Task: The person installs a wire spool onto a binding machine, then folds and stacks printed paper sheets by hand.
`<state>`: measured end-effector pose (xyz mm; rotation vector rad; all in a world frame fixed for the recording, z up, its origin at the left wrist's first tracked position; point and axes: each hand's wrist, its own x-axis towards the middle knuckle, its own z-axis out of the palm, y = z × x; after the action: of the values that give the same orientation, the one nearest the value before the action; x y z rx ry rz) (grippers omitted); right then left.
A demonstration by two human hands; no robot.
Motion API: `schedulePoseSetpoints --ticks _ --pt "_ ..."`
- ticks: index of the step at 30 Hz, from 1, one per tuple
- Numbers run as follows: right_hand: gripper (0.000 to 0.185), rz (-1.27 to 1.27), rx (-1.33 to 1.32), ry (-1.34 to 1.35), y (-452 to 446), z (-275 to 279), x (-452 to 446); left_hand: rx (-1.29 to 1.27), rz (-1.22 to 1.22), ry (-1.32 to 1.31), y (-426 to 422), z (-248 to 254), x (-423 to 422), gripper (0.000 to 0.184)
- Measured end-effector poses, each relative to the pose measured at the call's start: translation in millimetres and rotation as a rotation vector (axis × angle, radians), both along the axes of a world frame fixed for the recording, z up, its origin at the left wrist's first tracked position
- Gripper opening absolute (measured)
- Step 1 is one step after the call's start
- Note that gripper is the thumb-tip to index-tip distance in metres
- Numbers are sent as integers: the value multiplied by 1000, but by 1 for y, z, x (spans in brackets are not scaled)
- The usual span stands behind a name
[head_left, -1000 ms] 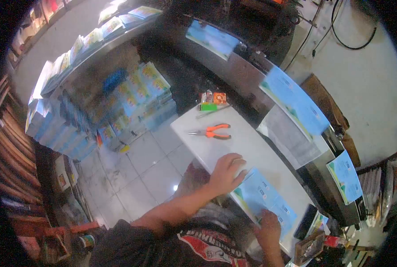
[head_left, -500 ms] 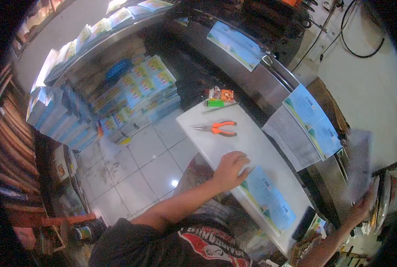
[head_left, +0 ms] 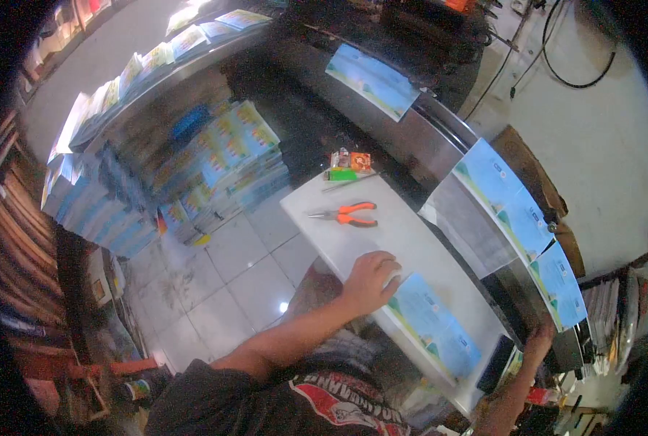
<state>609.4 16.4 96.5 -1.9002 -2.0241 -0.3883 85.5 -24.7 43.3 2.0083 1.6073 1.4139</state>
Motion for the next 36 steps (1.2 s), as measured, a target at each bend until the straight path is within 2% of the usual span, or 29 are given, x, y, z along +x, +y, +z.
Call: schedulePoseSetpoints --ticks 1,3,5,7,9,13,16,17,19,23,25,26,27,28,29,31,32,33,35,36 --pt "48 -17 -44 123 -6 -8 -25 7 -6 1 2 1 0 27" --pt "50 -40 -255 347 -39 18 -133 13 -6 17 1 0 -1 28" --pt "69 154 -433 189 -64 6 -192 18 14 15 3 -6 0 28" --pt "87 413 -359 122 -92 -12 -237 22 29 10 3 -7 1 28" --pt "84 359 -580 -52 -119 -1 -273 12 27 -18 0 -3 -1 28" --pt "82 422 -575 -57 -146 -11 -264 5 19 -26 -2 -4 -2 29" --pt "65 434 -656 -38 -147 -4 -258 40 24 5 -1 -6 1 30" --pt "65 434 -659 -43 -143 2 -257 48 23 -7 -1 -5 0 31" --pt "51 403 -777 148 -132 18 -257 53 25 -18 -3 -4 -2 31" --pt "40 490 -788 204 -111 41 -253 67 23 -37 -1 -7 -4 30" --pt "34 299 -1053 69 -91 67 -245 69 27 -38 0 -6 -4 29" --pt "27 255 -784 -94 -81 53 -210 66 29 -49 -1 -4 -4 27" --pt "20 145 -453 -70 -72 61 -194 61 30 -59 -2 -3 -3 25" --pt "18 122 -456 12 -54 89 -173 59 31 -56 -1 -3 -3 25" --pt "20 13 -389 92 -38 107 -139 70 23 -54 0 -3 -3 25" --pt "29 -121 61 198 -24 149 -114 84 16 -51 1 -3 -3 24" --pt "33 -18 353 62 -6 145 -56 76 13 -53 0 -3 -3 23" --pt "33 -19 351 63 4 149 -51 65 9 -55 -1 -3 -3 23" --pt "38 100 589 -202 27 161 -49 74 17 -51 1 -1 -1 23" --pt "38 100 590 -203 35 149 -38 83 27 -47 1 -1 0 22"
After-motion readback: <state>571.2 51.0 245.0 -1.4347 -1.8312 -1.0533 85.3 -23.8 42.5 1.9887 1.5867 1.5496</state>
